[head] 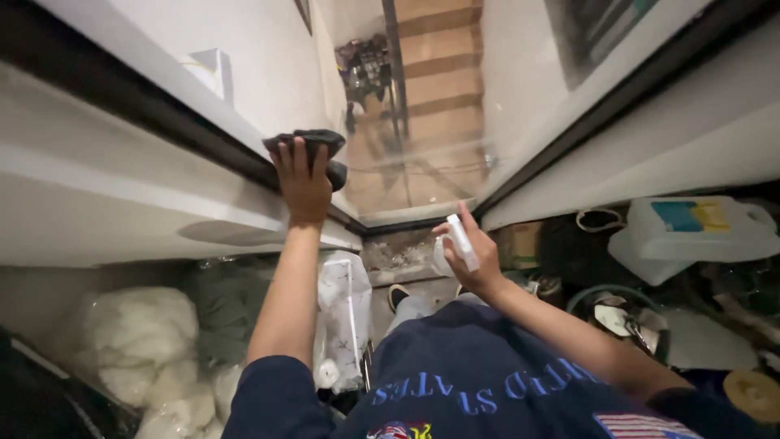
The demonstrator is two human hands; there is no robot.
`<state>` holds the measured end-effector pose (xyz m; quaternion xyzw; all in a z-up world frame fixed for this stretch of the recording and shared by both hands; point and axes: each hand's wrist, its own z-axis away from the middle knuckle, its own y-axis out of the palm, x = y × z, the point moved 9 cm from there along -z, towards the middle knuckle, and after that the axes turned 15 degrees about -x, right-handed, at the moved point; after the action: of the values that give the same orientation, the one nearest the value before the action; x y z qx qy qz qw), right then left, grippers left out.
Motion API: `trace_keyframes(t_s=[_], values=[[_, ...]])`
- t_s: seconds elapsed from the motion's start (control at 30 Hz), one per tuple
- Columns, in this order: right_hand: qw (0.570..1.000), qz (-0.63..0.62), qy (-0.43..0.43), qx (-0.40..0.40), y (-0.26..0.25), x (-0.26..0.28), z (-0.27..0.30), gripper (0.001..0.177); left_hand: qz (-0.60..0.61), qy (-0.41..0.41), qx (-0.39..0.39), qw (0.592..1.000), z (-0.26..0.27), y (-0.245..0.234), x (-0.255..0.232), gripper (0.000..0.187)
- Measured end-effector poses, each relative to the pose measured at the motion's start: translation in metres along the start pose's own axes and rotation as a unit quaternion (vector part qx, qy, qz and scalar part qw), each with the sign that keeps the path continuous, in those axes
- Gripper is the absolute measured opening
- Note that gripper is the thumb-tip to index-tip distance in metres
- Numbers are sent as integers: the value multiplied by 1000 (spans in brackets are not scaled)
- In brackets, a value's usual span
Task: The person is cleaning a glass window using a spray bottle and a cloth.
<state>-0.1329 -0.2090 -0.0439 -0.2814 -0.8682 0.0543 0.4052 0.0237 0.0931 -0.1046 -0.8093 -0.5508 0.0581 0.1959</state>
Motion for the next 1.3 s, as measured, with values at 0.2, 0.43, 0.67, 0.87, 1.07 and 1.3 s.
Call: trace_keyframes(t_s=[0.2,0.43,0.67,0.87,1.07,1.3], values=[[996,-71,58,11,18,-2,-1,62,-1,-18,-45,999,-15,-16,15,47],[997,39,68,-22,-25,-27,17,62,42,-94,-96,990,-40,-13,-20,54],[978,87,184,-48,-85,-54,22,60,102,-111,-130,980,-58,24,-98,56],[979,79,150,-115,-118,-50,4,52,112,-12,-98,989,-55,103,-250,48],[987,104,51,-107,-132,-29,-13,43,167,59,71,982,-70,141,-359,59],[988,57,116,-81,-121,-34,-12,54,116,159,43,979,-47,121,-304,58]])
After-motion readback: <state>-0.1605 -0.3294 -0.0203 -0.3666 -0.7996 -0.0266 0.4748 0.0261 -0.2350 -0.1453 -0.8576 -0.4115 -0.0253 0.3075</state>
